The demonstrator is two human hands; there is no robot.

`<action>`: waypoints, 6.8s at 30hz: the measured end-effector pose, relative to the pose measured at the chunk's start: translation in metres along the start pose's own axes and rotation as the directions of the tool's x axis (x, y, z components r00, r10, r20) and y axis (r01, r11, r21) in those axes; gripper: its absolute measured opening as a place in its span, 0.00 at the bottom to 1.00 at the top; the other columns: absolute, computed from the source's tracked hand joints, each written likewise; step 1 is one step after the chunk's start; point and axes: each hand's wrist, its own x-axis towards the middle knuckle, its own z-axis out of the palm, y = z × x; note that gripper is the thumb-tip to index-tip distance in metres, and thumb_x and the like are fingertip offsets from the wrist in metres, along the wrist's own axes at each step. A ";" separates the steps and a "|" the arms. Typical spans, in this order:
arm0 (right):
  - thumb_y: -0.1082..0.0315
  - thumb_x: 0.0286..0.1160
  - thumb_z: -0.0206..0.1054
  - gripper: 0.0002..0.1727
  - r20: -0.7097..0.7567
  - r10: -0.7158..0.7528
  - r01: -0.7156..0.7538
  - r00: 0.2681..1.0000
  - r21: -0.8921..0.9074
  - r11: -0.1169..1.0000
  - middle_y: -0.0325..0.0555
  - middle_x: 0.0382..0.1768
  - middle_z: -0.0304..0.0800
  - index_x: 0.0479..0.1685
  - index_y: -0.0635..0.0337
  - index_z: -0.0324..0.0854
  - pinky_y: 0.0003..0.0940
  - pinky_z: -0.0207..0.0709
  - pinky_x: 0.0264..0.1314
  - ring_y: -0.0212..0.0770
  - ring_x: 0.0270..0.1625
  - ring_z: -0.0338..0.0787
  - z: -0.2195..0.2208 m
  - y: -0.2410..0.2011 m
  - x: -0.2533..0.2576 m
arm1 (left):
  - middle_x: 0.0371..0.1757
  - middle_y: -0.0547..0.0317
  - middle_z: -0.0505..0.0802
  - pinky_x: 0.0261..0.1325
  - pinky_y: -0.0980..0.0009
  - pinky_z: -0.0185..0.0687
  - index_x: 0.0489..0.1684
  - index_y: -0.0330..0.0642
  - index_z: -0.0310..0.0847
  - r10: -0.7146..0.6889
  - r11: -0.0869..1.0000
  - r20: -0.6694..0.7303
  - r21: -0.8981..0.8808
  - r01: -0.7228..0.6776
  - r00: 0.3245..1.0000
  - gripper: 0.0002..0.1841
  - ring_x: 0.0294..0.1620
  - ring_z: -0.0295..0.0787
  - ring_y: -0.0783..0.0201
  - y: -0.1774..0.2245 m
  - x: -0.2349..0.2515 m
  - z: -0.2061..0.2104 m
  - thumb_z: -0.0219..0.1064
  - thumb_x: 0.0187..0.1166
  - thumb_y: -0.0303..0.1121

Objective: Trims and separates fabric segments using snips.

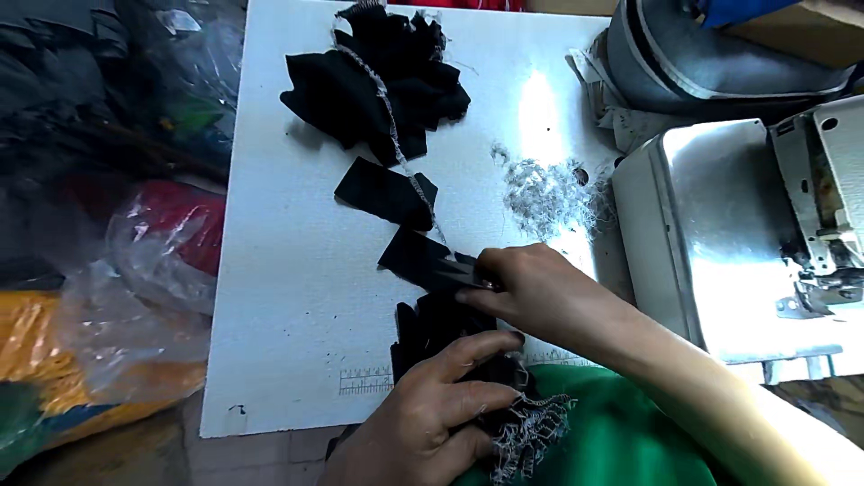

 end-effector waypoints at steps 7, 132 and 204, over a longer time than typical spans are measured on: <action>0.69 0.79 0.67 0.05 -0.194 -0.149 0.191 0.970 0.219 0.957 0.36 0.26 0.83 0.45 0.59 0.87 0.20 0.69 0.28 0.23 0.25 0.77 -0.014 0.009 -0.007 | 0.65 0.79 0.89 0.66 0.81 0.83 0.55 0.58 0.87 -0.090 0.990 -0.127 -0.121 0.075 0.988 0.12 0.64 0.86 0.80 0.017 -0.015 -0.029 0.63 0.85 0.48; 0.53 0.90 0.55 0.24 0.324 -0.432 0.225 0.842 0.516 0.826 0.34 0.21 0.78 0.36 0.64 0.86 0.17 0.62 0.27 0.20 0.25 0.73 -0.008 0.044 -0.042 | 0.85 0.68 0.72 0.84 0.76 0.68 0.52 0.50 0.85 -0.021 0.999 -0.003 0.031 0.021 1.000 0.13 0.85 0.66 0.76 0.003 -0.004 -0.003 0.64 0.85 0.47; 0.74 0.75 0.63 0.19 -0.147 -0.241 0.281 0.960 0.474 0.834 0.32 0.32 0.87 0.64 0.58 0.87 0.09 0.72 0.33 0.15 0.30 0.78 -0.008 0.043 -0.056 | 0.65 0.88 0.89 0.72 0.82 0.77 0.69 0.69 0.81 -0.149 0.972 -0.233 -0.213 0.098 0.961 0.20 0.68 0.83 0.86 -0.008 0.011 0.003 0.58 0.84 0.57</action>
